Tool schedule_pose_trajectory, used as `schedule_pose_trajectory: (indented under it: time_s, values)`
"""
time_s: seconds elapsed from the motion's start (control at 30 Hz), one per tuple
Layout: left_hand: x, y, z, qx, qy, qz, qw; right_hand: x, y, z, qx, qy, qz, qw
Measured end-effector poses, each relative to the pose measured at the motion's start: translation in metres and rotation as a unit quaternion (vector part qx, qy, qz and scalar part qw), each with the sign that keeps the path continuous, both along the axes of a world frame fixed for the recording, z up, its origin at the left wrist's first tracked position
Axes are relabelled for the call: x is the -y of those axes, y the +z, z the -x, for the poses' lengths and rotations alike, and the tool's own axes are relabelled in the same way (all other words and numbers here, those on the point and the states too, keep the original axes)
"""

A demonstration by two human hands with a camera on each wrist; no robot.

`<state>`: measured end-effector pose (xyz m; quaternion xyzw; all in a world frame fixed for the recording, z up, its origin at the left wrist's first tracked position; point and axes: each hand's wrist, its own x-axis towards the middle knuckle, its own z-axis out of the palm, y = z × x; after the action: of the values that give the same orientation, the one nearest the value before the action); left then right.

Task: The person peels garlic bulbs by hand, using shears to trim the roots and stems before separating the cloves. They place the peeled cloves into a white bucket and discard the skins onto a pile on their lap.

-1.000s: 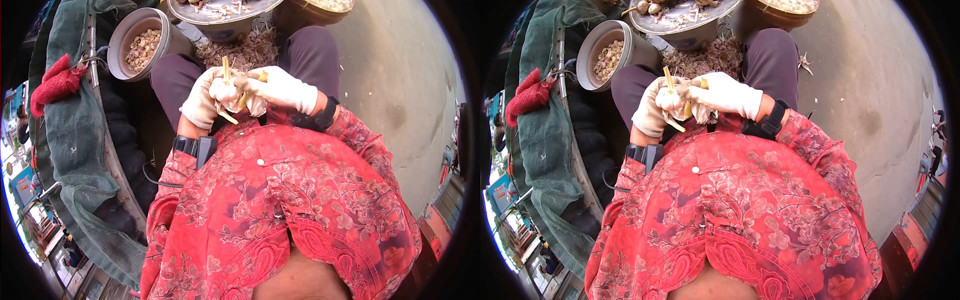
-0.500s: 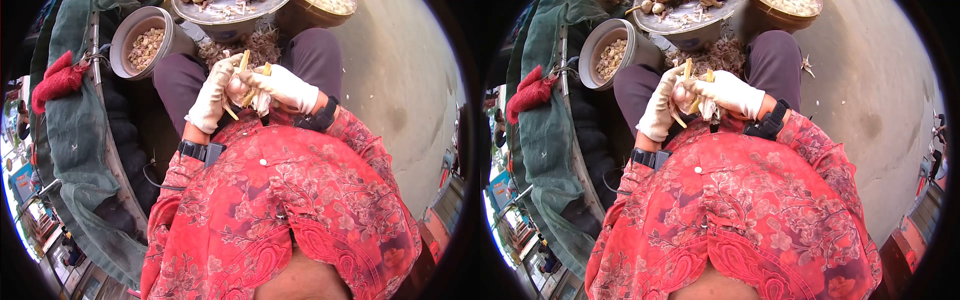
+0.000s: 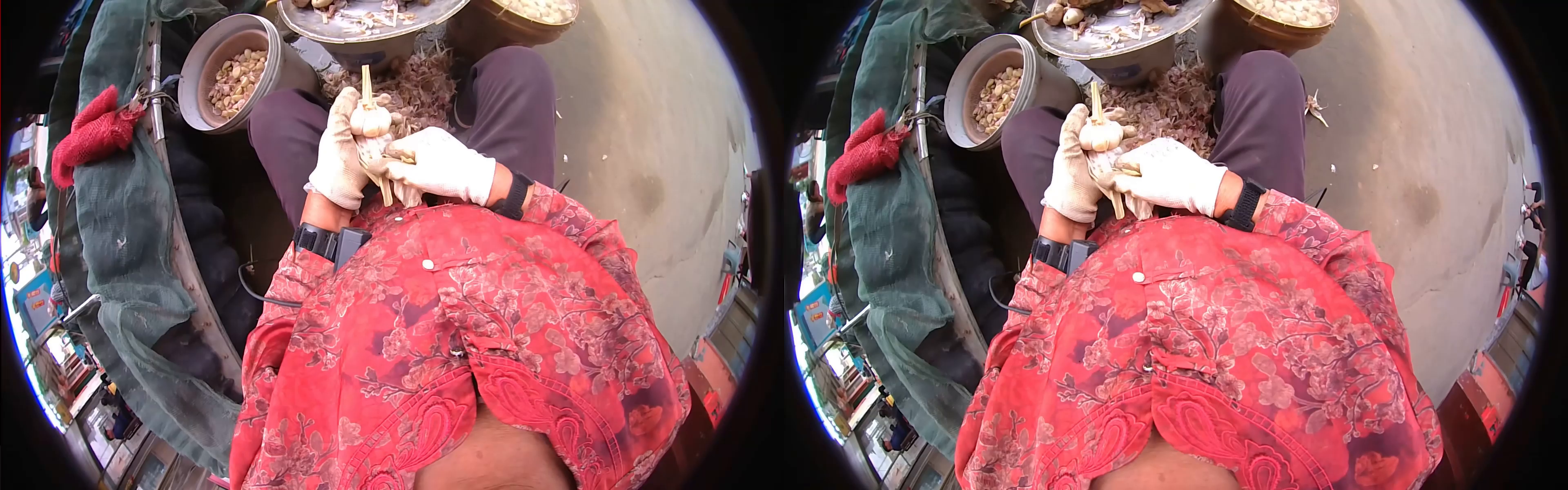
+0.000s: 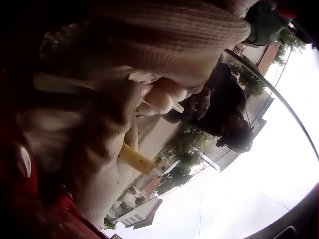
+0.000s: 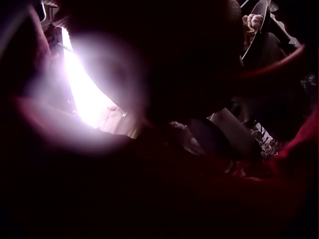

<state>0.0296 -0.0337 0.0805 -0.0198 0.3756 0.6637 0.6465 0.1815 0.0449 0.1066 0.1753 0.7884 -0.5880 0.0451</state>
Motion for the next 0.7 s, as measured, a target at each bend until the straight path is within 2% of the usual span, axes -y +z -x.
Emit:
schedule_pose_trajectory:
  time_s: [0.03, 0.07, 0.1, 0.17, 0.2, 0.23, 0.27, 0.3, 0.33, 0.37, 0.4, 0.43, 0.53, 0.6, 0.7]
  values:
    - [0.002, 0.000, -0.001, 0.016, -0.004, 0.015, 1.000, -0.002, 0.001, 0.001, 0.000, 0.001, -0.002, 1.000]
    - [0.003, 0.008, -0.004, 0.032, -0.009, 0.031, 0.999, -0.006, 0.003, 0.002, 0.007, 0.036, -0.050, 0.998]
    - [0.005, -0.005, -0.001, 0.014, -0.015, -0.054, 0.998, -0.007, 0.004, 0.001, 0.016, 0.067, -0.096, 0.993]
    - [0.006, -0.003, -0.002, -0.045, 0.001, 0.009, 0.999, -0.007, 0.002, -0.003, 0.008, 0.029, -0.078, 0.996]
    - [0.006, -0.005, 0.001, -0.056, 0.000, 0.002, 0.998, -0.006, 0.000, -0.003, -0.001, -0.004, -0.059, 0.998]
    - [0.007, -0.004, 0.002, -0.052, 0.005, -0.006, 0.999, -0.007, -0.011, -0.004, 0.019, -0.027, 0.010, 0.999]
    - [0.007, -0.004, 0.002, -0.048, 0.009, -0.014, 0.999, -0.008, -0.011, -0.003, 0.055, -0.063, 0.151, 0.985]
    - [0.008, -0.005, 0.007, -0.050, -0.018, -0.012, 0.999, -0.009, -0.010, -0.002, 0.089, -0.098, 0.287, 0.949]
    - [0.010, -0.011, 0.009, -0.024, -0.010, -0.042, 0.999, -0.015, -0.005, -0.004, 0.074, -0.127, 0.355, 0.923]
    - [0.009, -0.005, 0.008, 0.001, -0.001, -0.071, 0.997, -0.015, -0.013, -0.001, 0.027, -0.142, 0.263, 0.954]
    - [0.008, 0.011, -0.001, -0.041, 0.022, -0.005, 0.999, -0.015, -0.020, 0.004, -0.020, -0.155, 0.169, 0.973]
    - [0.008, 0.006, -0.002, -0.053, 0.036, -0.001, 0.998, -0.018, -0.023, 0.003, -0.018, -0.144, 0.149, 0.978]
    - [0.007, -0.004, -0.001, -0.021, 0.055, -0.017, 0.998, -0.014, -0.002, 0.007, 0.020, -0.172, 0.125, 0.977]
    - [0.008, -0.011, 0.003, -0.031, 0.046, -0.070, 0.996, -0.012, -0.026, 0.008, -0.014, -0.182, 0.123, 0.976]
    - [0.005, -0.006, -0.001, -0.053, 0.068, -0.008, 0.996, -0.012, -0.032, 0.010, -0.016, -0.179, 0.179, 0.967]
